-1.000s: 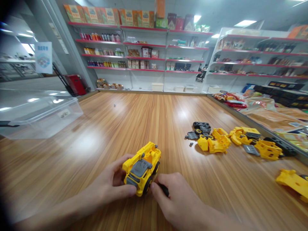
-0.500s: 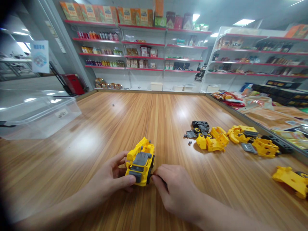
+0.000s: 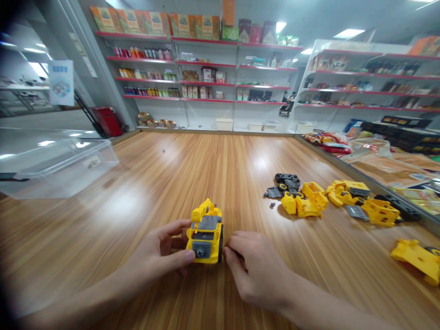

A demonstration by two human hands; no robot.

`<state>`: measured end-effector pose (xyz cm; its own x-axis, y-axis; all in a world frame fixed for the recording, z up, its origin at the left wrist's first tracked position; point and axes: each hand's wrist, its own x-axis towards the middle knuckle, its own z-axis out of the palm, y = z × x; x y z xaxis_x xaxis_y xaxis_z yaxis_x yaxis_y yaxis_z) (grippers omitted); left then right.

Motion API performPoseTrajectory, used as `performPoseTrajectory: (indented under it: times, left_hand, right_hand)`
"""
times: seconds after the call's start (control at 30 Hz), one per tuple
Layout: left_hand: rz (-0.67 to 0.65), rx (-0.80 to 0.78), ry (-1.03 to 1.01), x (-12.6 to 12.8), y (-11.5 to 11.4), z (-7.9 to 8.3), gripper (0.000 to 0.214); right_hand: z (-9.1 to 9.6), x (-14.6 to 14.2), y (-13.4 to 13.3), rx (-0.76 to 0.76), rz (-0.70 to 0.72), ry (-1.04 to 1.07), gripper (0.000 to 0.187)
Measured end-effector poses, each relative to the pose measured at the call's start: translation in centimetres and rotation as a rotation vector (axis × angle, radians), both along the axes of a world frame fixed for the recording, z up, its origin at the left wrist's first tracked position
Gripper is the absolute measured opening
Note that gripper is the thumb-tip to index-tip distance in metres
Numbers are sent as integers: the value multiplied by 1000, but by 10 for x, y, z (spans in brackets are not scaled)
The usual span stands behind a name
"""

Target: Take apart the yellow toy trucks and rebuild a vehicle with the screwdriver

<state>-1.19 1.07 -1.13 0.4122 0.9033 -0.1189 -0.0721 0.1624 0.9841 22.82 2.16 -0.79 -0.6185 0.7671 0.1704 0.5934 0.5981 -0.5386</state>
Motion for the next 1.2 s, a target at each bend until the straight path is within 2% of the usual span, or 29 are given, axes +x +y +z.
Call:
performPoseTrajectory:
  times: [0.23, 0.3, 0.43, 0.67, 0.83, 1.07, 1.2]
  left_hand:
    - [9, 7, 38, -1, 1, 1, 51]
    - [8, 9, 38, -1, 0, 0, 51]
    - [-1, 23, 30, -1, 0, 0, 50]
    - [-7, 22, 45, -2, 1, 0, 50]
    - [-24, 41, 27, -2, 1, 1, 46]
    - [-43, 25, 49, -4, 1, 5, 46]
    - [-65, 55, 22, -3, 1, 5, 40]
  right_hand:
    - [8, 0, -2, -18, -25, 64, 7]
    - [8, -1, -3, -22, -17, 65, 7]
    - [7, -1, -3, -33, 21, 55, 17]
    - [9, -1, -4, -35, -26, 75, 5]
    - [7, -1, -4, -44, 0, 27, 21]
    - [9, -1, -5, -60, -50, 60, 6]
    - [6, -1, -4, -62, -22, 20, 21]
